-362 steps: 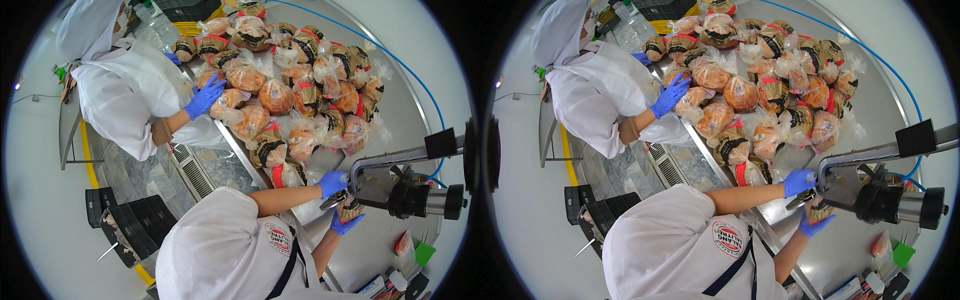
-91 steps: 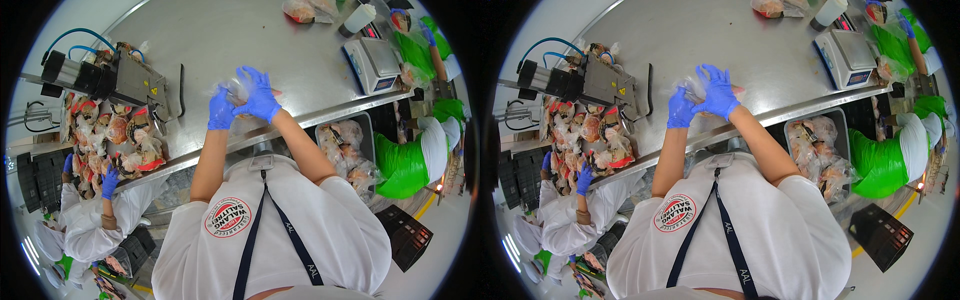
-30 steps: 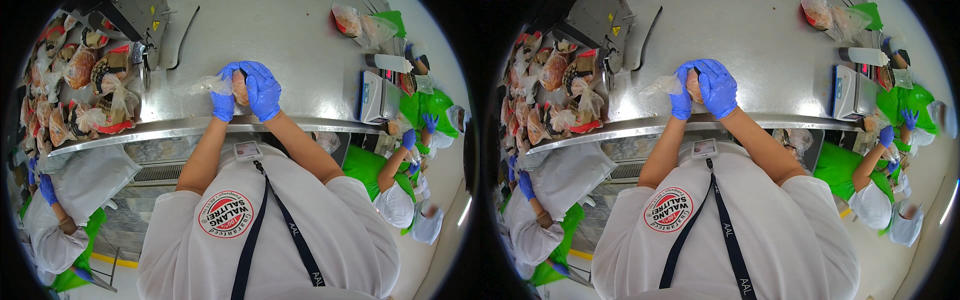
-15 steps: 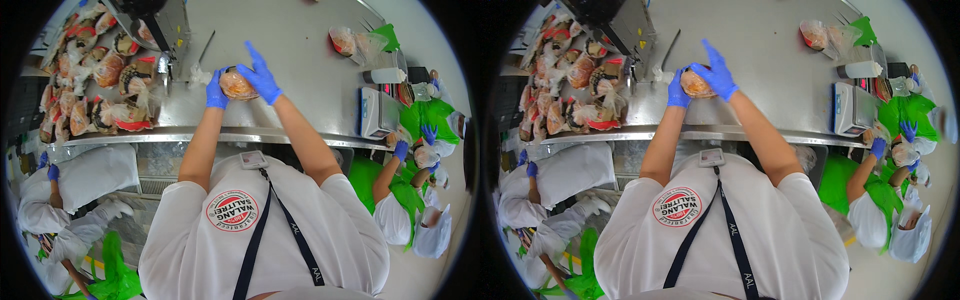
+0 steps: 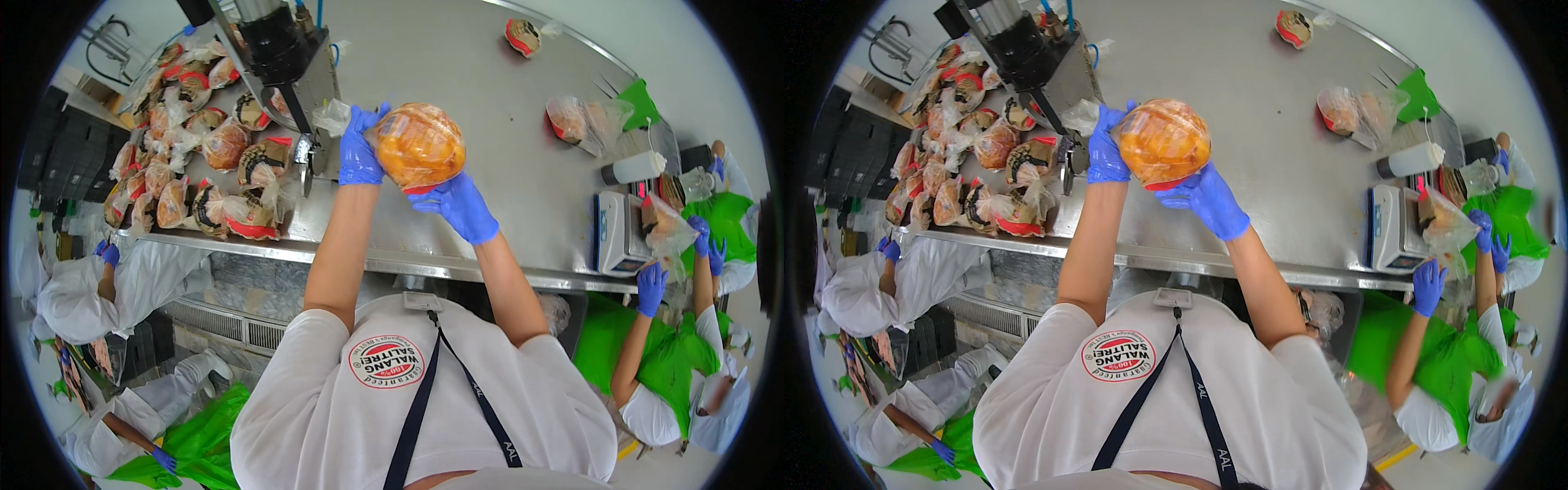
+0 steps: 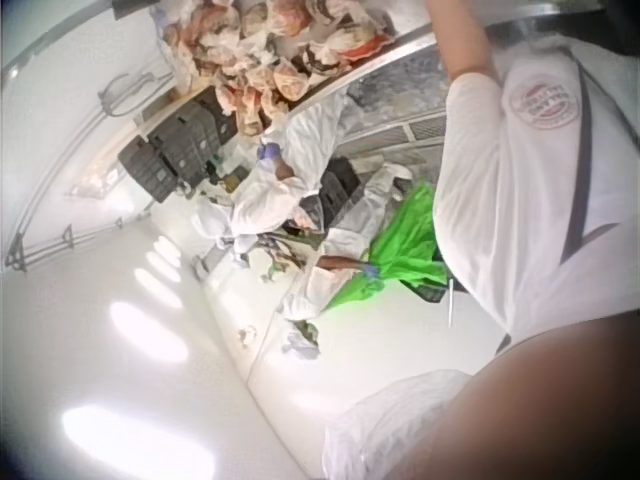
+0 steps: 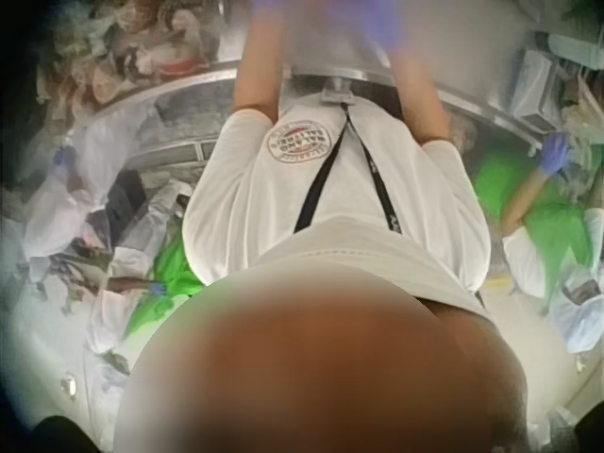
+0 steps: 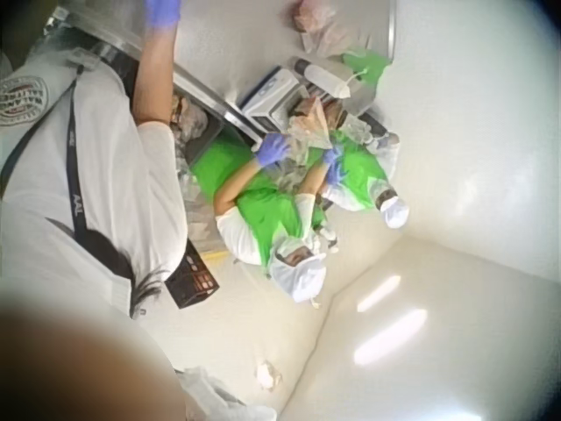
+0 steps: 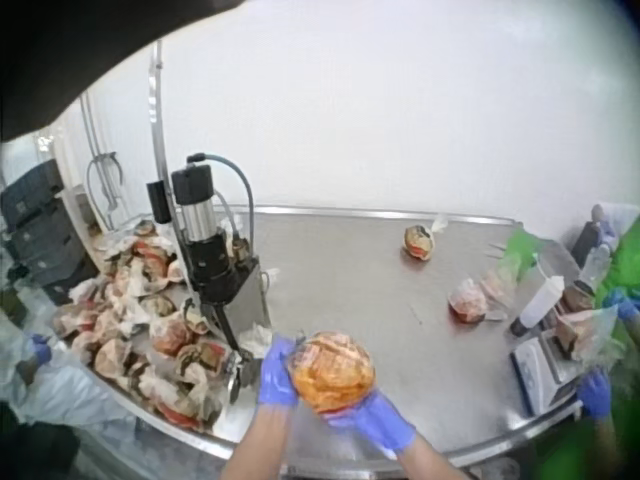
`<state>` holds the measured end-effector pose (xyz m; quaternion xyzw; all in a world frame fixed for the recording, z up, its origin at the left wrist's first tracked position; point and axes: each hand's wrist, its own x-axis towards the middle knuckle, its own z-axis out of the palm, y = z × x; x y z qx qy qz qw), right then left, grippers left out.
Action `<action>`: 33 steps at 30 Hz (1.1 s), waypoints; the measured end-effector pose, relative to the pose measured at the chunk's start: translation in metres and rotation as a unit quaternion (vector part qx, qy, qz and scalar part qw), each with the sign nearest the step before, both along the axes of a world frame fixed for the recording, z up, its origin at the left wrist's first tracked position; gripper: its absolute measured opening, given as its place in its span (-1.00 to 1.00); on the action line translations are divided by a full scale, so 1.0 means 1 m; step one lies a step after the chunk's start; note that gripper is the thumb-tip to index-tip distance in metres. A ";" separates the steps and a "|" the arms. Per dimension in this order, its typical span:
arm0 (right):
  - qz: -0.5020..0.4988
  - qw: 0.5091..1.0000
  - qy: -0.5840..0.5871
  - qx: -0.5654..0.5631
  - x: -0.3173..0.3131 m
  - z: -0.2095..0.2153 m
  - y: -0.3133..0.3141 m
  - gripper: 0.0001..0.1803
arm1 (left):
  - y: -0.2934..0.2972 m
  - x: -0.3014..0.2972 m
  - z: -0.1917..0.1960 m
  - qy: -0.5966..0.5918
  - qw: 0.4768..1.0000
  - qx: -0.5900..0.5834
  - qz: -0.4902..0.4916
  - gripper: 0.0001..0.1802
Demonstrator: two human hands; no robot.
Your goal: The person places round bread loaves into clear plastic bags, seals them using a handheld heat sealer, and stacks the finished packages on a stainless steel table. The process is repeated continuously with multiple loaves.
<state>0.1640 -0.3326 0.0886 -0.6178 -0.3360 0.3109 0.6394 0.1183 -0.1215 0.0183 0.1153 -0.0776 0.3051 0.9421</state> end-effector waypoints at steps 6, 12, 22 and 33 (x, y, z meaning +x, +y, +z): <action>-0.018 0.838 -0.529 0.130 0.033 -0.001 -0.006 0.06 | -0.047 0.003 0.050 0.392 0.912 -0.084 0.086 -0.77; -0.021 0.983 0.121 0.139 0.007 -0.019 -0.004 -0.21 | -0.046 -0.015 0.053 0.227 0.974 -0.006 -0.017 -0.76; 0.053 0.986 -0.128 0.094 -0.008 0.005 0.008 0.25 | -0.006 -0.072 -0.006 0.261 0.959 -0.070 -0.082 -0.68; 0.134 0.828 0.530 0.125 -0.061 -0.016 0.055 -0.14 | 0.020 -0.095 0.030 0.242 0.968 -0.003 0.068 -0.80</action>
